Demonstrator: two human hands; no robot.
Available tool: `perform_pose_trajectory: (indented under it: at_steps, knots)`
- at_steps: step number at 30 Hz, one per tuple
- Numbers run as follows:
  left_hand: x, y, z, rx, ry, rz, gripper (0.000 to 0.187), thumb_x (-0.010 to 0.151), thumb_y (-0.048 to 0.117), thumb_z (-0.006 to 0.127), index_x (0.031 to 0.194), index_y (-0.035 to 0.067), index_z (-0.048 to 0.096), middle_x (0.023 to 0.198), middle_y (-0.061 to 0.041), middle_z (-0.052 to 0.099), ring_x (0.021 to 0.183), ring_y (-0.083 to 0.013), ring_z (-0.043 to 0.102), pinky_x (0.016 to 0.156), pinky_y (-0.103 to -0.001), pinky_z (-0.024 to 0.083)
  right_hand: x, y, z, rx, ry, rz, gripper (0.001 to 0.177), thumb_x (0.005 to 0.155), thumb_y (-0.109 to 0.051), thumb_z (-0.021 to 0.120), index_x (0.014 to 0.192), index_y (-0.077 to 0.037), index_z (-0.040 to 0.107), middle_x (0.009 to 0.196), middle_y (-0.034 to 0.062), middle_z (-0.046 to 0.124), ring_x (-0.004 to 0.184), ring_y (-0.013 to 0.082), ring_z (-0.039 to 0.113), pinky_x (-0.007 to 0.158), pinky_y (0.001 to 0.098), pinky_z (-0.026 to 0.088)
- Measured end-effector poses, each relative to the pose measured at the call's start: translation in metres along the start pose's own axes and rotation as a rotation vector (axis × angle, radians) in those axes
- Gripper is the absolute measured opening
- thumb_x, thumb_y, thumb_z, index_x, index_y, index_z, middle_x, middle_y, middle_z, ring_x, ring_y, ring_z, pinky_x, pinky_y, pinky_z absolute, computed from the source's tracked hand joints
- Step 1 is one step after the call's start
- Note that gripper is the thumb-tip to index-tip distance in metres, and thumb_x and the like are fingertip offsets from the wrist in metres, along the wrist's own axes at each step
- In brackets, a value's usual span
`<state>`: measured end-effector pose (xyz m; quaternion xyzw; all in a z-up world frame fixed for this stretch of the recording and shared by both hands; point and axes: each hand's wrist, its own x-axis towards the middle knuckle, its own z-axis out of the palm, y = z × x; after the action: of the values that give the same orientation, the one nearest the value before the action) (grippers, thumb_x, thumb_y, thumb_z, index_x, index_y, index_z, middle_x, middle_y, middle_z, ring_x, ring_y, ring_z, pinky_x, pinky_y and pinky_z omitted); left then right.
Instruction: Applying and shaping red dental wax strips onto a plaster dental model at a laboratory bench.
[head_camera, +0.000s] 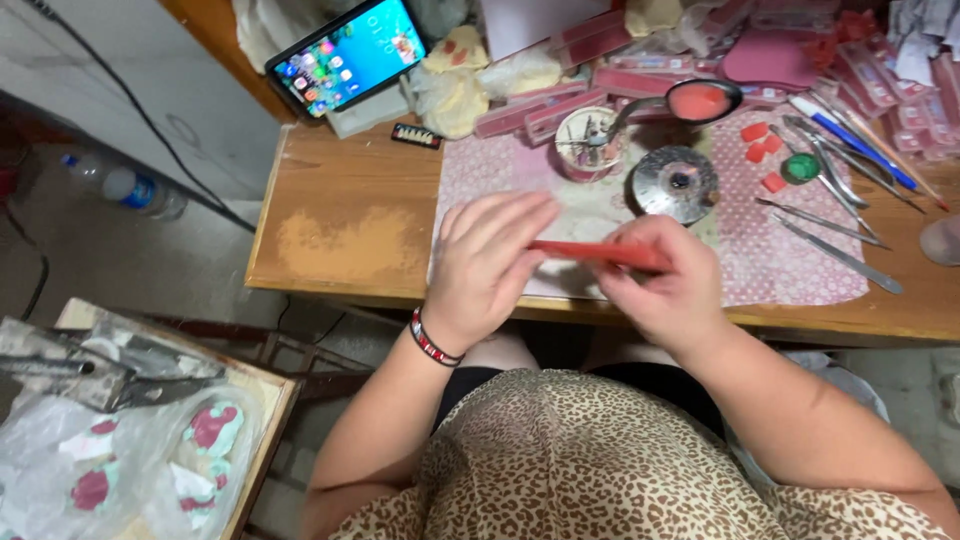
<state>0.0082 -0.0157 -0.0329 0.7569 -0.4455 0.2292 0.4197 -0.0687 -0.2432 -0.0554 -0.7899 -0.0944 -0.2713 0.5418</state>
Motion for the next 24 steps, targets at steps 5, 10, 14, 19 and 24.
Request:
perform_pose_trajectory:
  at_steps: [5, 10, 14, 19, 24]
  knots:
    - [0.000, -0.002, -0.019, -0.079, -0.276, -0.105, 0.032, 0.109, 0.024, 0.054, 0.137, 0.011, 0.065, 0.109, -0.012, 0.076, 0.105, -0.0359, 0.070, 0.094, -0.048, 0.045, -0.002, 0.025, 0.008, 0.340, -0.138, 0.411, 0.059, 0.077, 0.004, 0.086, 0.125, -0.004, 0.052, 0.096, 0.0085, 0.070, 0.085, 0.0103, 0.066, 0.071, 0.0284, 0.062]
    - [-0.012, -0.024, -0.019, -0.140, -0.479, -0.199, 0.030, 0.106, 0.019, 0.057, 0.127, 0.001, 0.068, 0.105, -0.023, 0.076, 0.102, -0.0467, 0.069, 0.091, -0.057, 0.047, 0.034, -0.019, 0.004, -0.101, -0.377, 0.175, 0.038, 0.087, -0.017, 0.083, 0.120, -0.002, 0.074, 0.103, 0.0205, 0.075, 0.099, 0.0315, 0.072, 0.089, 0.0538, 0.055]
    - [-0.020, -0.037, -0.003, -0.062, -0.458, -0.328, 0.023, 0.098, 0.028, 0.070, 0.114, 0.012, 0.077, 0.096, -0.011, 0.076, 0.096, -0.0368, 0.072, 0.088, -0.047, 0.054, 0.034, -0.002, 0.014, -0.445, -0.429, -0.080, 0.017, 0.092, -0.023, 0.081, 0.106, -0.012, 0.080, 0.092, 0.0079, 0.075, 0.089, 0.0310, 0.068, 0.083, 0.0441, 0.057]
    - [-0.026, -0.042, 0.009, 0.042, -0.390, -0.349, 0.018, 0.092, 0.029, 0.076, 0.106, 0.018, 0.079, 0.091, -0.004, 0.073, 0.091, -0.0308, 0.072, 0.084, -0.043, 0.056, 0.043, -0.009, 0.021, -0.541, -0.509, -0.082, 0.020, 0.087, -0.021, 0.082, 0.105, -0.011, 0.080, 0.096, 0.0079, 0.076, 0.093, 0.0303, 0.067, 0.084, 0.0431, 0.057]
    - [-0.029, -0.041, 0.012, 0.117, -0.339, -0.246, 0.013, 0.094, 0.028, 0.074, 0.100, 0.016, 0.077, 0.085, -0.003, 0.067, 0.087, -0.0291, 0.069, 0.081, -0.040, 0.057, 0.046, 0.004, 0.026, -0.611, -0.583, -0.052, 0.015, 0.082, -0.022, 0.082, 0.094, -0.014, 0.078, 0.092, 0.0042, 0.074, 0.094, 0.0278, 0.068, 0.084, 0.0407, 0.056]
